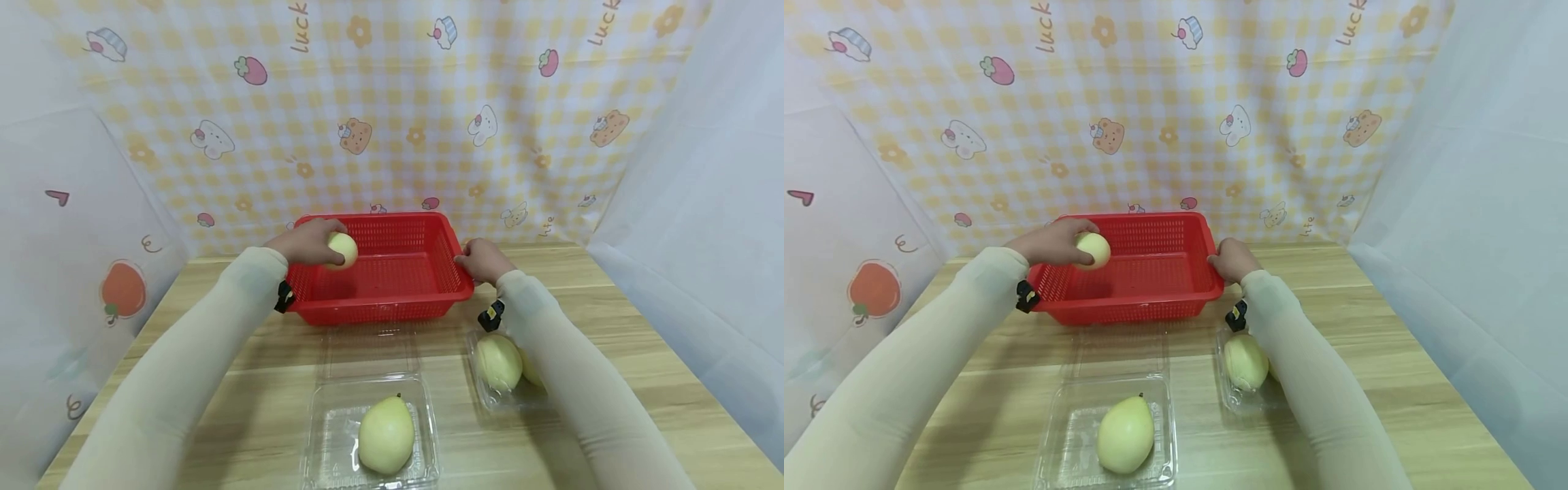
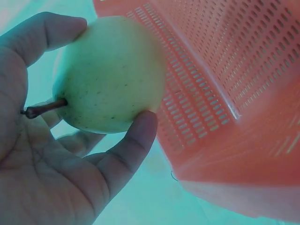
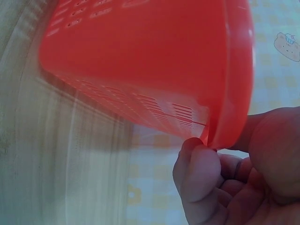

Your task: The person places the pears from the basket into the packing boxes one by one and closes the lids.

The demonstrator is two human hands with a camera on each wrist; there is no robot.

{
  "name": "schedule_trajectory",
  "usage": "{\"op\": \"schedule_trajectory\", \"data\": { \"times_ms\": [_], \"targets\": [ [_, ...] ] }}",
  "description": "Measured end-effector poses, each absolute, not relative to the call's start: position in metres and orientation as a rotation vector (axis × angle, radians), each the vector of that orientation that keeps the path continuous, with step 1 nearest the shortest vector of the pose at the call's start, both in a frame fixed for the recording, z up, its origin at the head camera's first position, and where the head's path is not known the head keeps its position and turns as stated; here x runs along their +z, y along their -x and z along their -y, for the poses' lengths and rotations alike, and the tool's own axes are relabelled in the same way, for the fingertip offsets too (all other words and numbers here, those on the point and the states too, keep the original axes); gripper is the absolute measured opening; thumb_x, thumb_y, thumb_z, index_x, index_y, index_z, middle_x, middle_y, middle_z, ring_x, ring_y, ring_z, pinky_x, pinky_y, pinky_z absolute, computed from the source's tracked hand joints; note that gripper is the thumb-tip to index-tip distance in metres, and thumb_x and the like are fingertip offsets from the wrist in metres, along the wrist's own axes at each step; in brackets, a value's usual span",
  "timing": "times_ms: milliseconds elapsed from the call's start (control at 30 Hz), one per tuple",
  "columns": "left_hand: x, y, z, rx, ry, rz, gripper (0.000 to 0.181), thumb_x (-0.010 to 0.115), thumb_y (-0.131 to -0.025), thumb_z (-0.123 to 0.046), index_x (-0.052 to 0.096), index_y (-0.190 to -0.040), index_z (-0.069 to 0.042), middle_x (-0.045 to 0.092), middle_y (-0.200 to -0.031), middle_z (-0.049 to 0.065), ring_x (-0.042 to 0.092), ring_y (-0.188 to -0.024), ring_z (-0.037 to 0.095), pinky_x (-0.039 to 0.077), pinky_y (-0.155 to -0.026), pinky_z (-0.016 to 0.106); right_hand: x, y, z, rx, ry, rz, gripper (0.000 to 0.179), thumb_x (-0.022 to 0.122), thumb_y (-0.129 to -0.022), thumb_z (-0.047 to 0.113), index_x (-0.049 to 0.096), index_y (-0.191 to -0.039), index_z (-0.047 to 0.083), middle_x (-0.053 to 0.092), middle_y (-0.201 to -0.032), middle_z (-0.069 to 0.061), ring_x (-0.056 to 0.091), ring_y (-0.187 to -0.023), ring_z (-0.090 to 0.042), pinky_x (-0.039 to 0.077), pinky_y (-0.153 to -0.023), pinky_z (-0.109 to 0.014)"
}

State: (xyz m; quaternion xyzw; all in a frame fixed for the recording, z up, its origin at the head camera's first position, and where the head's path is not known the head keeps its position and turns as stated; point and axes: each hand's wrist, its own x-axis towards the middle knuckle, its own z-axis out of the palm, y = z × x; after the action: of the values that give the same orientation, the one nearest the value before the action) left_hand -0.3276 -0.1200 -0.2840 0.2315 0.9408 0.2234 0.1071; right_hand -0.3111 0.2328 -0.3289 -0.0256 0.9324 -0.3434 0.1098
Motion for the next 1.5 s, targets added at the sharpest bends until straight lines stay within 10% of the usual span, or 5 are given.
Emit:
{"op": "schedule_trajectory", "data": {
  "times_ms": [433, 833, 1500],
  "targets": [
    [-0.287, 0.318, 0.131, 0.944, -0.637, -2.773, 0.08, 0.075, -0.086, -0.019, 0.033, -0.154, -0.011, 0.054, -0.133, 0.016, 0.055, -0.11, 0.029, 0.045, -0.091, 0.047, -0.332, 0.315, -0.235, -1.027, 0.062, -2.724, 0.027, 0.05, -0.104, 0.016, 0.057, -0.109, -0.009, 0.066, -0.09, -0.018, 0.07, -0.069, -0.02, 0.057, -0.061, -0.031],
    [-0.299, 0.314, 0.137, 1.142, -0.644, -2.768, 0.055, 0.079, -0.084, -0.019, 0.055, -0.133, -0.013, 0.055, -0.126, 0.006, 0.056, -0.103, 0.026, 0.048, -0.088, 0.044, -0.331, 0.313, -0.234, -1.017, 0.069, -2.728, 0.026, 0.05, -0.104, 0.017, 0.057, -0.108, -0.008, 0.067, -0.089, -0.017, 0.07, -0.069, -0.02, 0.057, -0.062, -0.03],
    [-0.302, 0.291, 0.145, 1.437, -0.48, -2.709, 0.058, 0.078, -0.086, -0.023, 0.046, -0.133, -0.013, 0.052, -0.123, 0.012, 0.052, -0.105, 0.029, 0.05, -0.083, 0.041, -0.331, 0.312, -0.234, -1.022, 0.073, -2.742, 0.026, 0.05, -0.104, 0.017, 0.057, -0.107, -0.007, 0.067, -0.09, -0.018, 0.07, -0.069, -0.02, 0.057, -0.062, -0.031]
  ]
}}
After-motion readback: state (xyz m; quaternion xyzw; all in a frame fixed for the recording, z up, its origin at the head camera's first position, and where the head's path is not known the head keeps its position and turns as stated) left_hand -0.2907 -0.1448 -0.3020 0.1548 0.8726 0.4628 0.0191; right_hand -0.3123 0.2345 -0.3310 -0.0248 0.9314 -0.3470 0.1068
